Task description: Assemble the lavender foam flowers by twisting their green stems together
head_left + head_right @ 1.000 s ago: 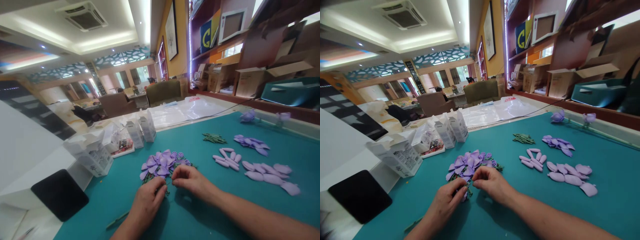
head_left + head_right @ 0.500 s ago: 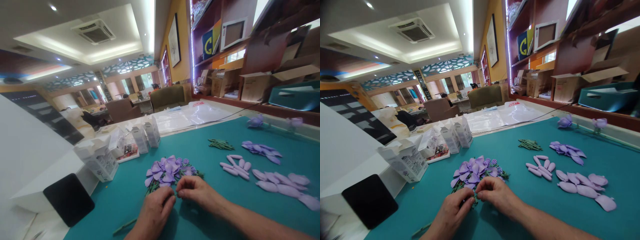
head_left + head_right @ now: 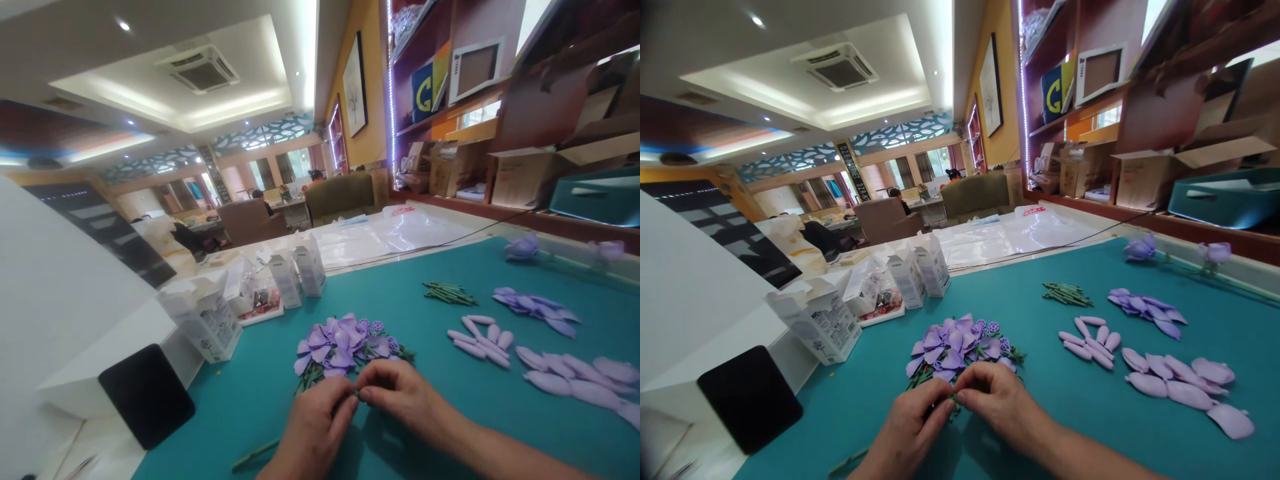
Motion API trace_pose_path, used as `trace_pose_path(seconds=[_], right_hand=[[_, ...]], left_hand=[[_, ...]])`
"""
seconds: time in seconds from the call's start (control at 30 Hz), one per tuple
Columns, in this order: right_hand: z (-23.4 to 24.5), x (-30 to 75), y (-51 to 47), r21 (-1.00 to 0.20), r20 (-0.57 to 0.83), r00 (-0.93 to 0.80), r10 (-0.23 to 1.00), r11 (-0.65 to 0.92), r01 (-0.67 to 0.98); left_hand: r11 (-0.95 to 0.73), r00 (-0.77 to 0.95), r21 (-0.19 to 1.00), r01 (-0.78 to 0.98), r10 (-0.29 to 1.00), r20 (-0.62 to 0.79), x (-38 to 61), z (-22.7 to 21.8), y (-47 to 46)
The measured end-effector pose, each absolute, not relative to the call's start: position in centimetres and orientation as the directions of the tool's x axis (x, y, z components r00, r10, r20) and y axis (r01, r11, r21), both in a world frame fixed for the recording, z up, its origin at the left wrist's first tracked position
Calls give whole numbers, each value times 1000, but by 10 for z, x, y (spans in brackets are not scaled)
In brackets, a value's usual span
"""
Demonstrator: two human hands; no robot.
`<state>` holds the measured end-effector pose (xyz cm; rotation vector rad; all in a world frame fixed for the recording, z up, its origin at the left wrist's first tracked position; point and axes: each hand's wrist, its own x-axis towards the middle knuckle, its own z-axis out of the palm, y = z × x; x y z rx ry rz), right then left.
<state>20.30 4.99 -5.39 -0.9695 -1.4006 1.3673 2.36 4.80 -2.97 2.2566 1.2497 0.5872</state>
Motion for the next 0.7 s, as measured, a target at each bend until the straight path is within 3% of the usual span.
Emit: trace_pose_path(seconds=[0.2,0.5,0.7], right_hand=[[-56,203,50,-996,86,-255,963,85,-14],[-61,205,47,-962,131,-269,954,188,198],[-61,206,46,-922,179,-294,939,264,282]], left_hand=[[-487,507,583,651,850,143,24,-30,47],[-453,485,597,663,867,119,26,-30,45],[-371,451,684,628,890,69,28,-28,45]])
